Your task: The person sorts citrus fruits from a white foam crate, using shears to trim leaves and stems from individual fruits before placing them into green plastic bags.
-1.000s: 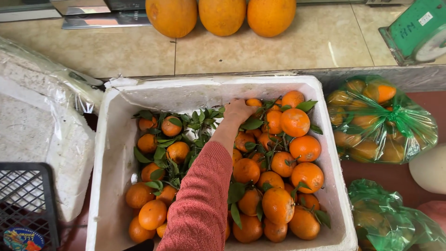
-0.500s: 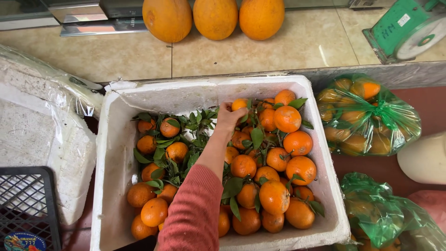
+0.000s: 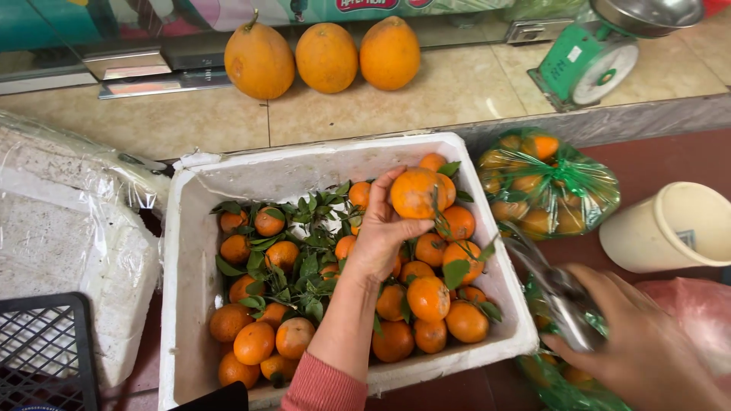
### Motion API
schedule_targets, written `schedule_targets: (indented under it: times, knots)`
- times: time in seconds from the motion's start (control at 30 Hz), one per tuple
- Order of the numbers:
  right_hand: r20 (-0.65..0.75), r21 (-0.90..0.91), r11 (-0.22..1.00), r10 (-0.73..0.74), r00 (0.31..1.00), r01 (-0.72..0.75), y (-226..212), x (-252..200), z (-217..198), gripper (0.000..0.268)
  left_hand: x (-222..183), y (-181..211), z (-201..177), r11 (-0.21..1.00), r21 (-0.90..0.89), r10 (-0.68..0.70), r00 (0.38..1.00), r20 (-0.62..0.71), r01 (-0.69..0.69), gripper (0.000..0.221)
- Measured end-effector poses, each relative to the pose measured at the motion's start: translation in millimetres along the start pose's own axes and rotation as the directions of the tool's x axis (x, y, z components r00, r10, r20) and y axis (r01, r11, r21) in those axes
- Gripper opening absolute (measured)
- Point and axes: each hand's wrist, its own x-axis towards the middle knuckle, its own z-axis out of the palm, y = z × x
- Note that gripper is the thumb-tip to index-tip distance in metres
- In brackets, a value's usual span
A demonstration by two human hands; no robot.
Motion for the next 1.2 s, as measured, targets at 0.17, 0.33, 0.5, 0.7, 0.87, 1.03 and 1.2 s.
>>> schedule_targets:
  times: [0.17,0.33,0.5,0.7,0.87,1.03,1.2]
  knots:
    - [-0.065,0.064,0.985,-0.159,0.985,0.163,-21,5,-3,0.098,-32,-3,41,0.998,-0.066,0.008,0.998,0.061,-0.004,0.081]
    - [-0.091,0.169,0.967,-0.175,0.980,0.189,-7,-7,-8,0.093,-45,-18,40,0.971,-0.218,-0.100,0.995,-0.014,0.095,0.097]
    - [0.008,0.116,0.980,-0.166,0.986,0.164,20,-12,-1,0.096,-51,-18,30,0.991,-0.095,-0.103,0.994,-0.048,0.098,0.096]
    - [0.238,-0.080,0.993,-0.066,0.969,0.087,11,-11,0,0.085,-54,-8,33,0.992,0.082,-0.100,0.995,-0.006,0.100,0.094]
    - [0.343,-0.107,0.993,-0.011,0.939,0.051,0,-8,-5,0.082,-57,-6,34,0.973,0.222,-0.083,0.993,0.081,0.063,0.095]
    - [0.419,-0.030,0.999,-0.010,0.908,0.025,2,-3,-3,0.086,-58,2,33,0.902,0.432,-0.047,0.989,0.138,-0.017,0.090]
    - [0.461,-0.051,0.998,0.063,0.885,-0.045,-14,-6,-19,0.077,-58,1,32,0.951,0.299,-0.112,0.989,0.099,0.078,0.094]
